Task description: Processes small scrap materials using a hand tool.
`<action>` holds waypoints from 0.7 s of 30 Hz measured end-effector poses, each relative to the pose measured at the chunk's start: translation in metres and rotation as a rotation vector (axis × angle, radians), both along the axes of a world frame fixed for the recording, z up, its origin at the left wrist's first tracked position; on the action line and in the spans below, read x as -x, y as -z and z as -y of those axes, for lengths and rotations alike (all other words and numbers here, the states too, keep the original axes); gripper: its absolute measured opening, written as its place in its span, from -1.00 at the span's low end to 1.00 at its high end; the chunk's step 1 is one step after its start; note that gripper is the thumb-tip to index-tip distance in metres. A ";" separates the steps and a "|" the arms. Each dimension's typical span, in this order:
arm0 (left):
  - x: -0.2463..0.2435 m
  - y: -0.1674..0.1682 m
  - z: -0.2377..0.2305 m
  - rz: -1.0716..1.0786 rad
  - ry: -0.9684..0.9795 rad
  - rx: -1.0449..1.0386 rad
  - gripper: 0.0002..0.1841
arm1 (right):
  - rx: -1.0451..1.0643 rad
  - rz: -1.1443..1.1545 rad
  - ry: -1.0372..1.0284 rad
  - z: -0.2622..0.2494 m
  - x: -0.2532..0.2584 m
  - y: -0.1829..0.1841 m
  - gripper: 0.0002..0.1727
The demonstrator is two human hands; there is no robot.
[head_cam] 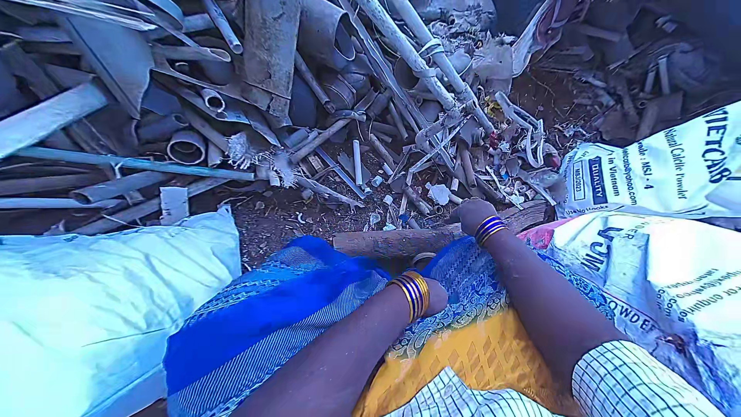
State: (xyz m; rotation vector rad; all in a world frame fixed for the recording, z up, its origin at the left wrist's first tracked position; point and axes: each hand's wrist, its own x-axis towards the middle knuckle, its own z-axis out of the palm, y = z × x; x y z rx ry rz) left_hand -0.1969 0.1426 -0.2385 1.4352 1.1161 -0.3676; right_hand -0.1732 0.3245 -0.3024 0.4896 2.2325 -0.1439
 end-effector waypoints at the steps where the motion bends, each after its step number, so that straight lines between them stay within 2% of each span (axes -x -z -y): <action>1: 0.002 0.000 -0.002 -0.006 0.001 0.022 -0.60 | 0.008 -0.012 0.059 -0.001 -0.001 0.000 -0.59; 4: 0.005 0.016 -0.002 0.001 -0.092 0.045 -0.59 | -0.012 -0.120 0.233 -0.003 0.001 -0.001 -0.53; 6: 0.007 0.005 -0.004 -0.019 -0.071 0.055 -0.58 | -0.035 -0.180 0.267 -0.003 0.006 -0.015 -0.48; 9: 0.015 -0.007 -0.005 -0.028 -0.118 0.094 -0.55 | 0.023 -0.070 0.198 0.000 0.009 -0.033 -0.58; 13: 0.014 0.015 -0.005 -0.017 -0.178 0.110 -0.46 | 0.104 0.098 0.168 0.003 0.007 -0.012 -0.64; 17: 0.017 0.017 -0.008 -0.039 -0.188 0.107 -0.42 | -0.095 0.102 0.222 0.014 0.009 -0.016 -0.74; 21: 0.019 0.015 -0.009 -0.039 -0.207 0.109 -0.38 | -0.126 0.010 0.262 0.005 0.009 -0.021 -0.67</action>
